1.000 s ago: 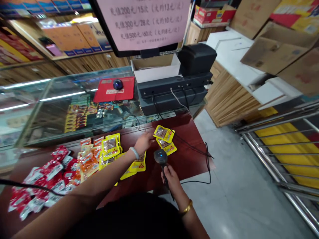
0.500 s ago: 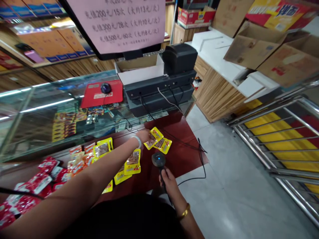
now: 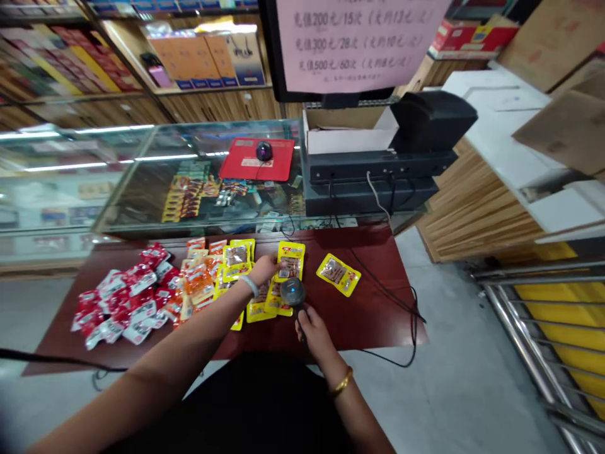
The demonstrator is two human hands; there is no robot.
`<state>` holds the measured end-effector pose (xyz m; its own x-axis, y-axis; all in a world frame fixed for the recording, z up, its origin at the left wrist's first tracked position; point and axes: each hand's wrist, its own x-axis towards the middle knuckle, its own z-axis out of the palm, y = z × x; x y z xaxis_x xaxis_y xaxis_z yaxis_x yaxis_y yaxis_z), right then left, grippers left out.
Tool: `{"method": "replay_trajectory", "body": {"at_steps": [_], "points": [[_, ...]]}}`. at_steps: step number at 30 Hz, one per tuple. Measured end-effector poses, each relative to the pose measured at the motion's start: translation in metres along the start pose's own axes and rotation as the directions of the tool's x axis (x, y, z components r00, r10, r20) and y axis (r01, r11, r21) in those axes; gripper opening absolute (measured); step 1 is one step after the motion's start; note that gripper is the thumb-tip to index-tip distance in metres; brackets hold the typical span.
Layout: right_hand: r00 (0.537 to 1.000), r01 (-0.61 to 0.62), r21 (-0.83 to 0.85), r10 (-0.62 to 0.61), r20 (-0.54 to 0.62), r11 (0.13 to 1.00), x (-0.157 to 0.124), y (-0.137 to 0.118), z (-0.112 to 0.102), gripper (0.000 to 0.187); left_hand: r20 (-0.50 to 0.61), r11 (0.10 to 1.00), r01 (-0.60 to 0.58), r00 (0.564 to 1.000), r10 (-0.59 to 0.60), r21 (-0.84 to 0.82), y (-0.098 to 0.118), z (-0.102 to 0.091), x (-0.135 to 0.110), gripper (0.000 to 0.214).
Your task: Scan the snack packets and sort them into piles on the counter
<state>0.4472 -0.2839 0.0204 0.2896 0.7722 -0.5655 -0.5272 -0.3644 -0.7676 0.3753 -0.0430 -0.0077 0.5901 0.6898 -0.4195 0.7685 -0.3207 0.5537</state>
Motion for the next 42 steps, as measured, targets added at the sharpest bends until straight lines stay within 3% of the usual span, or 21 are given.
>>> {"method": "replay_trajectory", "body": {"at_steps": [6, 9, 11, 13, 16, 19, 23, 26, 28, 31, 34, 38, 42], "points": [[0.997, -0.008, -0.035, 0.01, 0.078, 0.999, 0.005, -0.004, 0.014, 0.054, -0.023, 0.997, 0.078, 0.997, -0.078, -0.005, -0.016, -0.015, -0.014, 0.036], [0.996, 0.003, -0.064, 0.003, 0.092, 0.998, 0.005, -0.006, 0.015, 0.051, -0.011, 0.982, 0.172, 0.985, -0.172, 0.075, -0.019, -0.024, -0.023, 0.034], [0.996, 0.003, -0.065, 0.003, 0.085, 0.998, 0.005, -0.005, 0.014, 0.052, -0.099, 0.961, 0.225, 0.972, -0.212, 0.16, -0.018, -0.029, -0.03, 0.038], [0.997, 0.002, -0.056, 0.002, 0.074, 0.998, 0.005, -0.002, 0.01, 0.053, -0.245, 0.948, 0.212, 0.957, -0.153, 0.238, -0.012, -0.029, -0.034, 0.045], [0.999, 0.001, -0.028, 0.0, 0.039, 1.0, 0.002, 0.003, 0.0, 0.058, -0.302, 0.949, 0.033, 0.951, 0.066, 0.313, 0.006, -0.02, -0.031, 0.047], [1.0, -0.01, 0.013, 0.011, -0.024, 1.0, -0.004, 0.009, -0.013, 0.062, -0.173, 0.925, -0.202, 0.948, 0.267, 0.322, 0.034, 0.001, -0.017, 0.038], [0.99, -0.033, 0.075, 0.043, -0.133, 0.997, -0.016, 0.021, -0.032, 0.07, 0.012, 0.843, -0.447, 0.885, 0.465, 0.299, 0.078, 0.038, 0.012, 0.036], [0.969, -0.066, 0.121, 0.092, -0.227, 0.991, -0.028, 0.031, -0.046, 0.075, 0.151, 0.768, -0.569, 0.821, 0.55, 0.295, 0.11, 0.063, 0.031, 0.043], [0.961, -0.061, 0.114, 0.089, -0.26, 0.992, -0.036, 0.036, -0.053, 0.07, 0.215, 0.739, -0.592, 0.805, 0.552, 0.32, 0.128, 0.075, 0.039, 0.053], [0.952, -0.038, 0.086, 0.063, -0.299, 0.996, -0.045, 0.04, -0.058, 0.065, 0.258, 0.749, -0.528, 0.849, 0.461, 0.4, 0.145, 0.083, 0.044, 0.066], [0.947, -0.024, 0.085, 0.05, -0.318, 0.996, -0.049, 0.039, -0.059, 0.064, 0.314, 0.813, -0.407, 0.904, 0.291, 0.418, 0.144, 0.083, 0.042, 0.066], [0.954, -0.047, 0.11, 0.077, -0.29, 0.993, -0.048, 0.03, -0.055, 0.066, 0.404, 0.926, -0.276, 0.901, 0.156, 0.259, 0.112, 0.073, 0.03, 0.042], [0.977, -0.076, 0.086, 0.092, -0.194, 0.993, -0.044, 0.017, -0.046, 0.069, 0.268, 0.999, -0.03, 0.963, 0.035, -0.022, 0.064, 0.055, 0.005, 0.039]]}}
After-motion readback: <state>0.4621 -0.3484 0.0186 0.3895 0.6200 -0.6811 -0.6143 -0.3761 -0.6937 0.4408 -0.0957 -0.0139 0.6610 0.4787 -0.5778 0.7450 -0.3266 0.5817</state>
